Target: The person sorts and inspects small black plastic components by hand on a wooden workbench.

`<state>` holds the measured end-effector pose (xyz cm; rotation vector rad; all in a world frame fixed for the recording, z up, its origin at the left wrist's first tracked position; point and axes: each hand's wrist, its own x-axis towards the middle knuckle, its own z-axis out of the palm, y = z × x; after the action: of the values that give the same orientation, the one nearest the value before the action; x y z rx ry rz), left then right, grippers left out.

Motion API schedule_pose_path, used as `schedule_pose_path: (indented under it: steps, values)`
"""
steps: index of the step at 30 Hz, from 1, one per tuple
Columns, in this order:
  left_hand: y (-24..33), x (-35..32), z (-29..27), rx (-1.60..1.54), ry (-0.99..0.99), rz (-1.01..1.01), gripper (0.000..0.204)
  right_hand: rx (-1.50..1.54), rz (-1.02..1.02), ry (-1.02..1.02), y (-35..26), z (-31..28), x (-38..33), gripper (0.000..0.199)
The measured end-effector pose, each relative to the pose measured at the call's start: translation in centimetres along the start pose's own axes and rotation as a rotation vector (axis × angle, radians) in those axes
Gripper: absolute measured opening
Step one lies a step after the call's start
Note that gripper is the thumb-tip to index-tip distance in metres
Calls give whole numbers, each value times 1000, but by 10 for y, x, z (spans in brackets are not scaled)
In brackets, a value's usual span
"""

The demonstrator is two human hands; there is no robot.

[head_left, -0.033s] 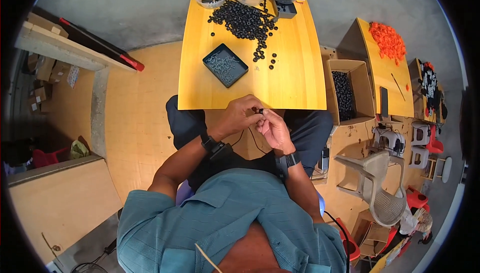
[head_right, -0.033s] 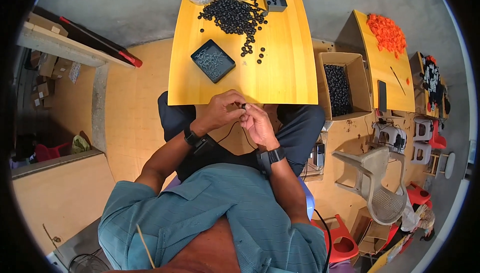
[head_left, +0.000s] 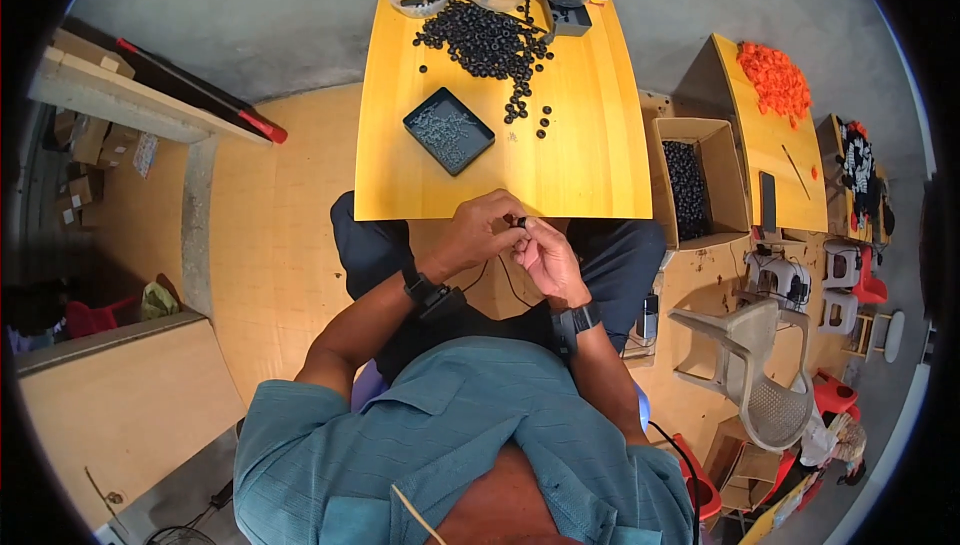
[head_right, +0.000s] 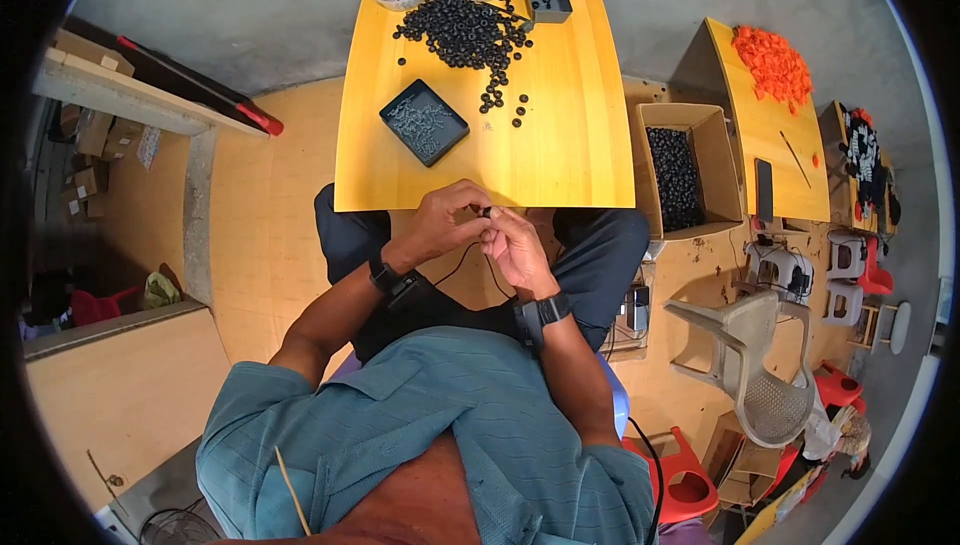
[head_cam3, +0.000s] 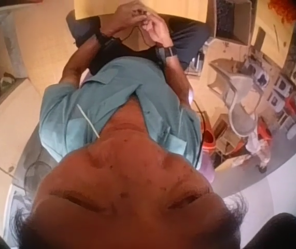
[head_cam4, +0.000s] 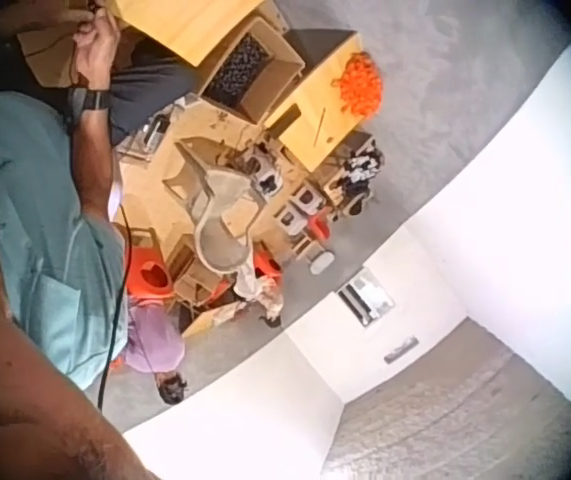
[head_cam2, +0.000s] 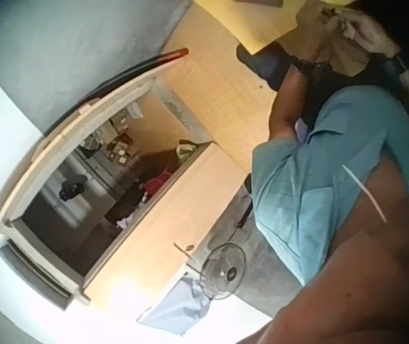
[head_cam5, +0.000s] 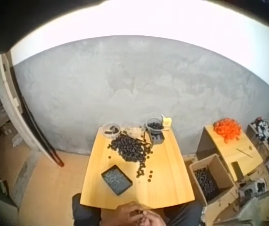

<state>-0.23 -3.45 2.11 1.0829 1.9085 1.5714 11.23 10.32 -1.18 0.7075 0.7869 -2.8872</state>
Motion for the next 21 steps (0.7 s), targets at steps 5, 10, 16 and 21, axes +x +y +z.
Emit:
schedule_pose_path:
  steps: [5,10,16,21]
  values:
    - [-21,42,-21,190,1,33,13,-84,-76,27,-34,-40,7,17]
    - [-58,130,-72,591,249,-3,11,10,-227,-8,-70,-73,-2,20]
    - [-109,196,-84,775,223,-38,12,19,-240,7,-68,-99,-6,20]
    - [-120,223,-74,743,143,-163,10,3,-239,77,-63,-119,-4,21]
